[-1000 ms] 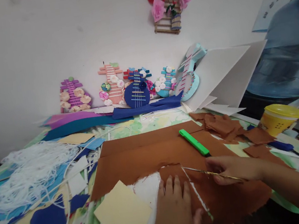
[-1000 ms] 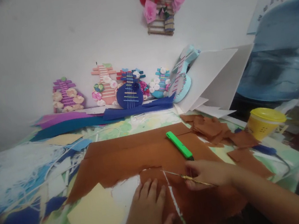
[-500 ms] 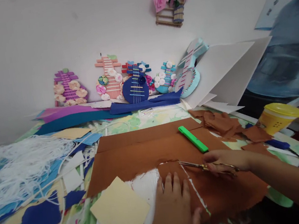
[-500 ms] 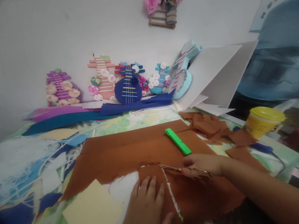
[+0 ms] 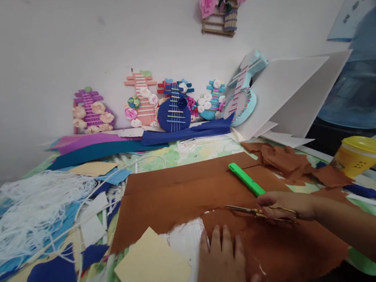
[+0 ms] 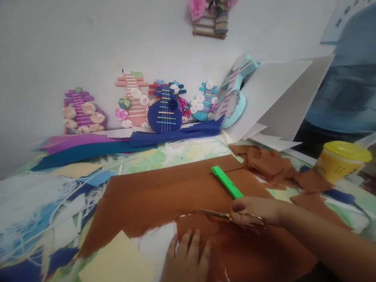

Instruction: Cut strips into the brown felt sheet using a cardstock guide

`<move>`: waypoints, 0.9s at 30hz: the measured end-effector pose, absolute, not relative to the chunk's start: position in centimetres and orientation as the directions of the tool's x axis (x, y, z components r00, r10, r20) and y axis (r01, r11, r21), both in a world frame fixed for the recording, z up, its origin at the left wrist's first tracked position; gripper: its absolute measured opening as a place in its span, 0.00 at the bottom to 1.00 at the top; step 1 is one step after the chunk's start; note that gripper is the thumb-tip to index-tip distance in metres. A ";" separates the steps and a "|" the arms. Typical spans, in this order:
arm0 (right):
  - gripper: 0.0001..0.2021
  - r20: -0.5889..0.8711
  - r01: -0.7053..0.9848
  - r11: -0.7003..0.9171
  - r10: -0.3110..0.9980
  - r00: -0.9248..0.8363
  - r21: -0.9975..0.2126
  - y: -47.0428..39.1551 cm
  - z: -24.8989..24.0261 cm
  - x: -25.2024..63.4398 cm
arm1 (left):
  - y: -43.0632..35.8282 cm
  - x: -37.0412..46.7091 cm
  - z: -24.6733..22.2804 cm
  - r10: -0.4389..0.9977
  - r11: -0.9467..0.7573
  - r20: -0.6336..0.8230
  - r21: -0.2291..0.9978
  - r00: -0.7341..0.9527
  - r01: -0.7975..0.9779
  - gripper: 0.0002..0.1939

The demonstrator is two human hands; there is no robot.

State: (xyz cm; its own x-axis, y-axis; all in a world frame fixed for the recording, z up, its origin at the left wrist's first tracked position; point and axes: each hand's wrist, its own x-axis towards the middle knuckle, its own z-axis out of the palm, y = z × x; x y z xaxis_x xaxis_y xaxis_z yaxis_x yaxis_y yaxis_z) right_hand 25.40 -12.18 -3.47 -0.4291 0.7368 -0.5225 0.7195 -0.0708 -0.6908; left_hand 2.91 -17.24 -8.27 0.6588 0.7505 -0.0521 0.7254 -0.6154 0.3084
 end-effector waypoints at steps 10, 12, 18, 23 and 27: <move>0.29 -0.605 0.780 -0.078 0.681 -0.413 -0.621 -9.3 -2.4 25.1 | -16.8 2.9 -10.4 0.751 -0.645 0.033 0.247 0.659 0.723 0.33; 0.28 -0.597 0.790 -0.029 0.672 -0.439 -0.612 -8.5 -2.0 24.9 | -16.6 2.7 -11.2 0.737 -0.668 0.090 0.243 0.669 0.703 0.32; 0.18 -0.660 0.875 -0.019 0.665 -0.349 -0.483 -7.0 -1.9 24.5 | -16.4 2.8 -12.6 0.739 -0.673 0.182 0.168 0.649 0.720 0.25; 0.15 -0.654 0.905 0.015 0.686 -0.320 -0.426 -6.7 -2.2 24.7 | -17.1 3.3 -11.9 0.782 -0.618 0.215 0.137 0.585 0.775 0.16; 0.15 -0.648 0.898 0.032 0.681 -0.341 -0.439 -6.3 -2.5 24.9 | -17.3 3.2 -11.1 0.783 -0.618 0.227 0.167 0.579 0.769 0.23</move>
State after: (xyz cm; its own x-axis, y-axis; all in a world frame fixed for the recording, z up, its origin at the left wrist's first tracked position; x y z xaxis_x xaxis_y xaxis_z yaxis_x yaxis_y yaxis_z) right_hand 24.91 -6.30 -2.51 -0.3412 0.6808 -0.6481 0.8978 0.0319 -0.4392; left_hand 3.15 -17.33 -11.14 0.5794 0.7827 0.2272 0.7685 -0.6175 0.1674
